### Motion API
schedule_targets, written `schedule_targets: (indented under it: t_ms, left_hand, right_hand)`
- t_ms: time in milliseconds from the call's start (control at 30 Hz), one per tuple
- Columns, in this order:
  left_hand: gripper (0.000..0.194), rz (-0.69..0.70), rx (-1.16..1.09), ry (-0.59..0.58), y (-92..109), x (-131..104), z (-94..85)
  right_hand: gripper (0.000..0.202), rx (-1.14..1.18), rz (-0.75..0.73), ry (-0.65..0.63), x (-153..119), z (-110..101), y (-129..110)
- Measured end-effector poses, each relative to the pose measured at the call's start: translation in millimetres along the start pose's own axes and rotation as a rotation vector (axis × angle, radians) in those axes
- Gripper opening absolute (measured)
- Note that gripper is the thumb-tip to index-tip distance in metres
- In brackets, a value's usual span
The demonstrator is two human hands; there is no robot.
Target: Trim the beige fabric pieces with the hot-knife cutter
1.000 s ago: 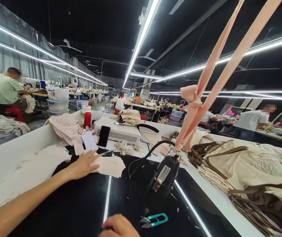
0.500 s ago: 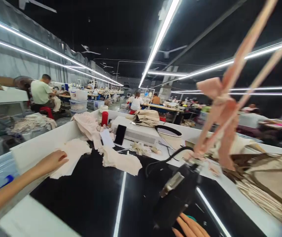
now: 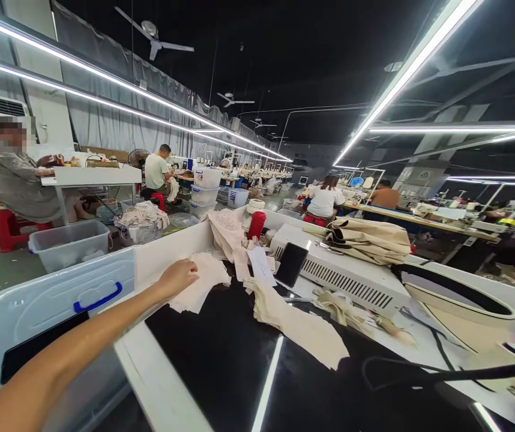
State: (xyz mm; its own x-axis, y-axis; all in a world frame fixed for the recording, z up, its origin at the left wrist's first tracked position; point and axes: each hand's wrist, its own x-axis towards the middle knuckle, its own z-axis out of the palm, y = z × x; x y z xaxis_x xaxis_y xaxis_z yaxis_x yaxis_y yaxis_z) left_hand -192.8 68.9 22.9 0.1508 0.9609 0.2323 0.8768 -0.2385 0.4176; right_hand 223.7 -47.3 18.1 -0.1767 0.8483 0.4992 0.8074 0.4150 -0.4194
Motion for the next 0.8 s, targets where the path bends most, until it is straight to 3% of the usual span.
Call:
schedule_targets:
  t_ms: [100, 133, 233, 367, 533, 667, 800]
  left_hand:
    - [0.027, 0.001, 0.003, -0.011, 3.7, 8.3, 11.4]
    - [0.027, -0.001, 0.004, -0.010, 4.5, 9.2, 14.6]
    - [0.026, -0.011, 0.005, 0.023, 4.0, 6.5, 18.0]
    - [0.026, -0.055, 0.030, 0.096, -7.6, 0.6, 5.3]
    - [0.028, -0.112, 0.096, 0.082, -24.9, 0.1, -11.1]
    - [0.029, -0.116, 0.129, 0.041, -24.5, 0.9, -4.9]
    - [0.028, -0.114, 0.139, 0.017, -19.2, 0.1, 3.4]
  right_hand:
    - [0.041, 0.032, -0.029, -0.018, 63.8, 22.9, -19.4]
    - [0.054, 0.044, -0.041, -0.022, 84.8, 30.8, -26.2]
    - [0.028, 0.085, -0.055, -0.029, 141.7, 55.6, -45.5]
    - [0.034, 0.150, -0.044, -0.046, 194.1, 88.0, -66.0]
    - [0.035, 0.219, -0.004, -0.066, 226.4, 112.2, -80.1]
    - [0.033, 0.251, 0.013, -0.088, 235.1, 115.6, -82.5]
    - [0.032, 0.262, 0.018, -0.135, 226.3, 108.7, -81.3]
